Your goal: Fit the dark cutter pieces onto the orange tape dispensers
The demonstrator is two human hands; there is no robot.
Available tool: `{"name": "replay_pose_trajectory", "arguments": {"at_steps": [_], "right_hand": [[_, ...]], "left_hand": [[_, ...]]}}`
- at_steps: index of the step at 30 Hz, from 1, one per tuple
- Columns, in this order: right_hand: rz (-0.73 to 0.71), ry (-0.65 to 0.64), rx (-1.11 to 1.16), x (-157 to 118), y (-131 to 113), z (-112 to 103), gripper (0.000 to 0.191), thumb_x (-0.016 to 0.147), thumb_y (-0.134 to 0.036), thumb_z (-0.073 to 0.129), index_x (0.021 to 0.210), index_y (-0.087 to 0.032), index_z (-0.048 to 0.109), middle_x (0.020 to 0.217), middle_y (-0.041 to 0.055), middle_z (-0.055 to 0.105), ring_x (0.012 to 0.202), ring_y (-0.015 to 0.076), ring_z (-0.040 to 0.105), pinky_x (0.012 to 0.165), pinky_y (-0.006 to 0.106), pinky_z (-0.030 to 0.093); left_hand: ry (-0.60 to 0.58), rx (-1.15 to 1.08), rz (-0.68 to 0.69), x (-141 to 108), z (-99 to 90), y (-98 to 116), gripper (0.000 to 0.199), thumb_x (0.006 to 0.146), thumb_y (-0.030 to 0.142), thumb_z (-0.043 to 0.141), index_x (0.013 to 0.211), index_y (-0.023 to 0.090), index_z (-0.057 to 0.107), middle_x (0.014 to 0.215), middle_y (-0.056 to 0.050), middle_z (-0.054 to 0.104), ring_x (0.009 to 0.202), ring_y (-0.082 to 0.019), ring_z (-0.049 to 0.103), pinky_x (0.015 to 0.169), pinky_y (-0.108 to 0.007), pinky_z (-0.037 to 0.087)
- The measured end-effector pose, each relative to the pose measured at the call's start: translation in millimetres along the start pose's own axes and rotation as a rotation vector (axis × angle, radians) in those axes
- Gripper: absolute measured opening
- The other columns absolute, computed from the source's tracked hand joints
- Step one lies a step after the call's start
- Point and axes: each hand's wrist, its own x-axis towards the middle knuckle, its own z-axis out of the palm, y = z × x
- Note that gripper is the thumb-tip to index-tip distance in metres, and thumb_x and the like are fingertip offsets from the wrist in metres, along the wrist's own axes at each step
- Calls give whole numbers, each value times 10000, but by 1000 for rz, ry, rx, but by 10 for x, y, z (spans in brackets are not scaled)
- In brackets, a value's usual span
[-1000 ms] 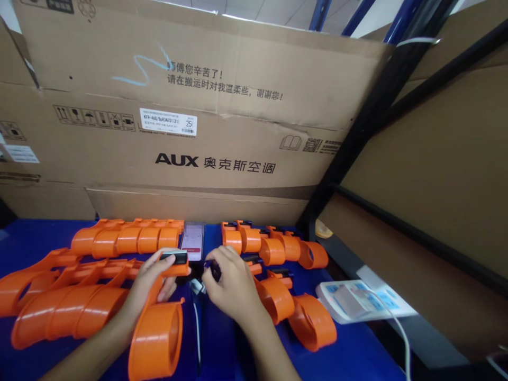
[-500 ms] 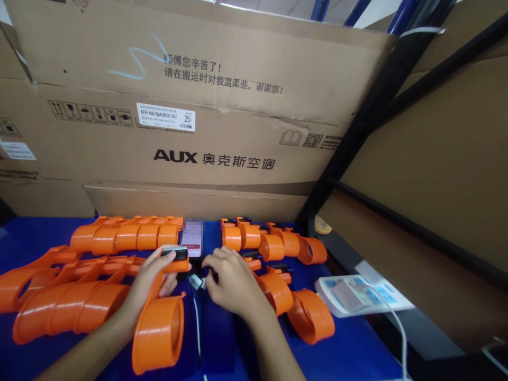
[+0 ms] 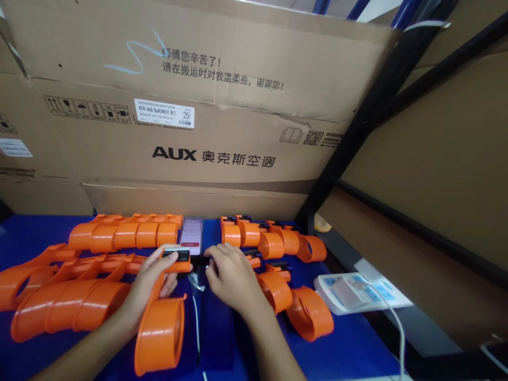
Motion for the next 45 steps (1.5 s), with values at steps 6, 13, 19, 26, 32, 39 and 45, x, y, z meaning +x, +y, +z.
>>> {"name": "replay_pose_trajectory", "arguments": {"at_steps": [6, 13, 19, 26, 32, 39, 45], "right_hand": [[-89, 141, 152, -11, -77, -45, 213, 992, -184, 539, 1149, -228, 677, 882, 50, 671, 822, 216, 635, 754, 352, 538], [-198, 31, 185, -5, -179, -75, 268, 996, -253, 596, 1253, -242, 672, 1039, 81, 717, 905, 231, 650, 817, 397, 563], [-186, 51, 235, -10, -181, -68, 210, 997, -218, 582, 1184, -231, 677, 1074, 85, 728, 951, 232, 674, 836, 384, 571], [-135, 293, 287, -19, -173, -85, 187, 951, -184, 608, 1122, -232, 668, 990, 62, 711, 890, 222, 672, 800, 371, 571], [0, 366, 207, -2, -116, -51, 169, 957, -187, 621, 1116, -234, 653, 1019, 68, 705, 916, 231, 666, 835, 382, 555], [-104, 23, 154, 5, -140, 46, 151, 959, -188, 622, 1099, -244, 633, 1045, 61, 718, 984, 258, 628, 889, 416, 517], [-33, -29, 109, -3, -153, 85, 119, 963, -205, 632, 1078, -234, 620, 1029, 69, 675, 975, 255, 597, 856, 398, 495]], "left_hand": [[-13, 46, 37, -7, -18, -37, 315, 849, 481, 749, 940, 195, 650, 477, 102, 423, 371, -58, 285, 383, -190, 235], [-106, 101, 101, -43, 22, -48, 290, 869, 441, 751, 978, 181, 682, 590, 68, 517, 410, -35, 306, 399, -178, 218], [-97, 100, 49, -26, -24, -100, 337, 857, 471, 753, 1029, 191, 679, 536, 79, 482, 374, -46, 301, 383, -192, 216], [-68, 105, 13, -23, -39, -102, 345, 875, 519, 712, 967, 190, 664, 421, 103, 388, 354, -63, 282, 389, -195, 205], [3, -45, 81, -48, -22, 84, 259, 923, 452, 661, 902, 195, 634, 417, 87, 423, 372, -68, 306, 433, -203, 257], [-56, -163, 127, -54, -65, 138, 275, 874, 432, 710, 995, 192, 648, 395, 100, 419, 341, -76, 320, 421, -205, 276], [-51, -134, 131, -37, -42, 107, 264, 909, 428, 683, 1018, 188, 658, 397, 97, 421, 356, -70, 301, 428, -206, 260]]}}
